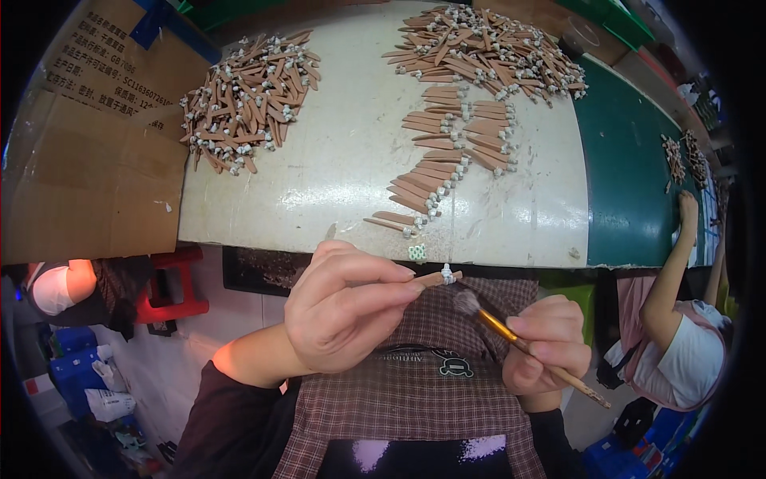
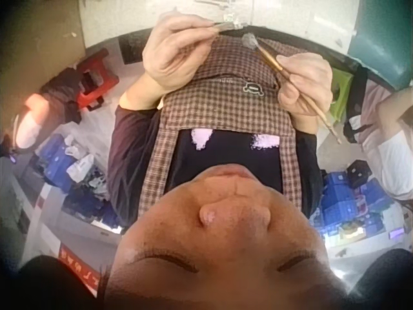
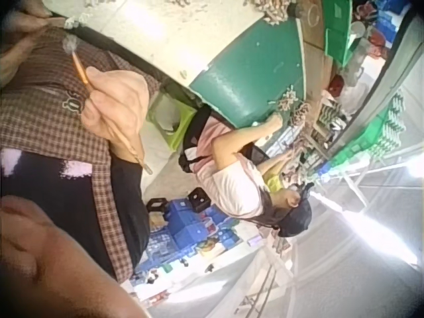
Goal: Brushing and inspecting small wooden pegs at a factory workstation.
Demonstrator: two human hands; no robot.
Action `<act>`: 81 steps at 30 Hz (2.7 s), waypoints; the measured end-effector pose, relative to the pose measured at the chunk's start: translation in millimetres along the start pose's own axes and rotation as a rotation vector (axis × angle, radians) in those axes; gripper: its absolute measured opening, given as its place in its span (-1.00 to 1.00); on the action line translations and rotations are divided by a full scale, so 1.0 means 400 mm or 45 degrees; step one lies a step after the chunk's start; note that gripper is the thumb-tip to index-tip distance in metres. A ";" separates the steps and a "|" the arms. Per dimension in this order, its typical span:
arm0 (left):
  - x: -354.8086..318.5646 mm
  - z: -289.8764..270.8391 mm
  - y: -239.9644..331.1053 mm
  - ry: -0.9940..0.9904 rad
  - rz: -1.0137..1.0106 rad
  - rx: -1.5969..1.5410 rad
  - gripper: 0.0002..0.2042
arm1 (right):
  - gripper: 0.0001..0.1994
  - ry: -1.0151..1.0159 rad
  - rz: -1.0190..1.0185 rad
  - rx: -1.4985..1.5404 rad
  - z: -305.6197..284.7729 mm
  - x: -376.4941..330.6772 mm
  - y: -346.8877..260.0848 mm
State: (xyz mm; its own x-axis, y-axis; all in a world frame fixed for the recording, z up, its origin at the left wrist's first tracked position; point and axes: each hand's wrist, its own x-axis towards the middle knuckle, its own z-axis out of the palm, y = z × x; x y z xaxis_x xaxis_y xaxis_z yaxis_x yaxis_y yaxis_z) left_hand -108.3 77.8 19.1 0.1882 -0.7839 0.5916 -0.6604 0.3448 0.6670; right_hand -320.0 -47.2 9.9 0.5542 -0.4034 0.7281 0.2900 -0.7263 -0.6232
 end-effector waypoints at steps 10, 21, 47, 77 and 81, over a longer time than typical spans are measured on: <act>-0.006 0.023 0.015 0.135 -0.241 -0.024 -0.76 | -0.79 -0.067 0.043 -0.046 0.017 -0.008 0.017; 0.028 0.082 0.002 0.147 -0.423 -0.073 -0.84 | -0.81 0.254 0.054 -0.014 -0.015 -0.016 0.061; 0.300 -0.115 -0.445 -0.330 -0.355 1.644 -0.76 | -0.95 0.819 0.295 0.002 -0.072 -0.028 0.237; 0.120 -0.097 -0.241 0.205 -0.940 -0.626 -0.87 | -0.86 1.211 0.578 0.669 -0.131 -0.013 0.250; 0.045 -0.060 -0.175 0.283 -0.972 -0.856 -0.85 | -0.86 1.201 0.581 0.610 -0.125 -0.015 0.236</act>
State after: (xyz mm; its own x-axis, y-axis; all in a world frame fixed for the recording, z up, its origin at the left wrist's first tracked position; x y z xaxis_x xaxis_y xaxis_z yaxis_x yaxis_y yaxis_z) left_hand -41.2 51.9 -6.0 0.5606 -0.8252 -0.0689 0.2188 0.0673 0.9735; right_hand -335.1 -141.1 -39.1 -0.0618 -0.9768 0.2051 0.5915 -0.2014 -0.7808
